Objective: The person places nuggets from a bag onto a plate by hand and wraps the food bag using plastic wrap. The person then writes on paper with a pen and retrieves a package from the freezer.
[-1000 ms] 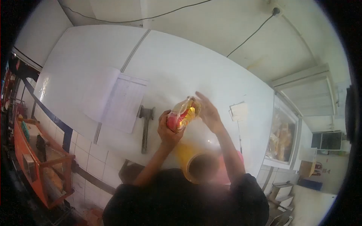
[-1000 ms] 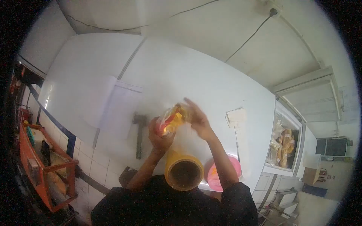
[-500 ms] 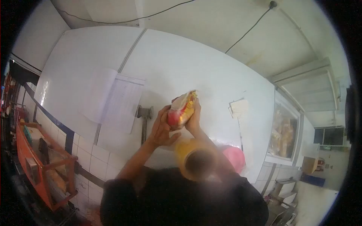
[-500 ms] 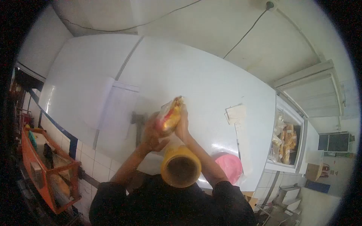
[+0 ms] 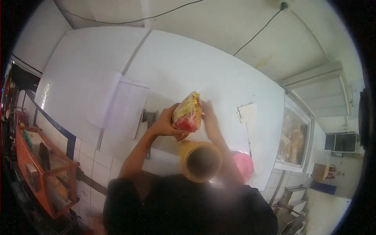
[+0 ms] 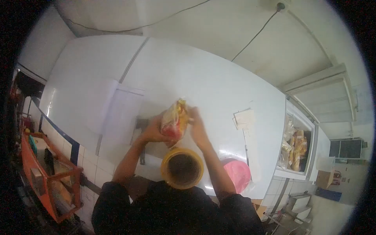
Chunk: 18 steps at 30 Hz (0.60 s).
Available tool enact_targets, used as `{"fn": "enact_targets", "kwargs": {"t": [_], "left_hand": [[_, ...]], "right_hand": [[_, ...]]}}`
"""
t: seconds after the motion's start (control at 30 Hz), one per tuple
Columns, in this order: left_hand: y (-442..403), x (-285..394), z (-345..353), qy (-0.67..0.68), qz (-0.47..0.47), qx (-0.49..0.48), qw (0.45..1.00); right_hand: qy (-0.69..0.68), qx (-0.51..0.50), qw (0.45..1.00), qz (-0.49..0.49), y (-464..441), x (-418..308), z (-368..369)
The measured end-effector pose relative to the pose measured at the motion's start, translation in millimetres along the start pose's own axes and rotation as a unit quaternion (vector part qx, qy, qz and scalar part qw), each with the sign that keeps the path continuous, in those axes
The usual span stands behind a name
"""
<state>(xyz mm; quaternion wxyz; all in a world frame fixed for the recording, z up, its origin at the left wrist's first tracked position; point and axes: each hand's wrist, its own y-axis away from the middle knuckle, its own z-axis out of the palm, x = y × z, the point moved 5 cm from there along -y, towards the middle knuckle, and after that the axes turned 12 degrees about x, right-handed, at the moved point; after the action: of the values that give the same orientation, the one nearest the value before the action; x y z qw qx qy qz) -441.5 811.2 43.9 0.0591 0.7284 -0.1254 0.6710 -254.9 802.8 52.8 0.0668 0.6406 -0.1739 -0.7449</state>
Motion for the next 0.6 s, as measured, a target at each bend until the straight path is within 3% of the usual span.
{"fn": "enact_targets", "kwargs": {"t": [0.03,0.1,0.17,0.2,0.27,0.33,0.47,0.5,0.6], "left_hand": [[2,4,-1,-0.046,-0.026,0.004,0.999],[7,5,-1,-0.074,-0.005,0.061,0.995],[16,2,7,-0.1,0.004,0.113,0.989],[17,3,9,-0.116,0.028,0.152,0.981],[21,-2,9,-0.132,0.047,0.187,0.972],[22,-1,12,-0.203,0.119,0.216,0.948],[31,4,8,-0.142,0.051,0.234,0.96],[36,1,4,-0.141,0.057,0.274,0.95],[41,-12,-5,-0.157,0.081,0.37,0.912]], "right_hand": [[0.033,-0.029,0.997,-0.068,10,-11,-20],[0.099,-0.025,0.994,-0.048,60,-49,-43],[0.223,-0.018,0.962,-0.157,143,-109,-10],[0.352,-0.003,0.893,-0.28,166,-143,3],[0.468,0.011,0.793,-0.389,189,-161,21],[0.606,-0.013,0.676,-0.418,191,-158,35],[0.594,-0.132,0.665,-0.432,175,-124,17],[0.608,-0.19,0.63,-0.445,176,-126,10],[0.634,-0.22,0.608,-0.424,188,-139,-10]]}}
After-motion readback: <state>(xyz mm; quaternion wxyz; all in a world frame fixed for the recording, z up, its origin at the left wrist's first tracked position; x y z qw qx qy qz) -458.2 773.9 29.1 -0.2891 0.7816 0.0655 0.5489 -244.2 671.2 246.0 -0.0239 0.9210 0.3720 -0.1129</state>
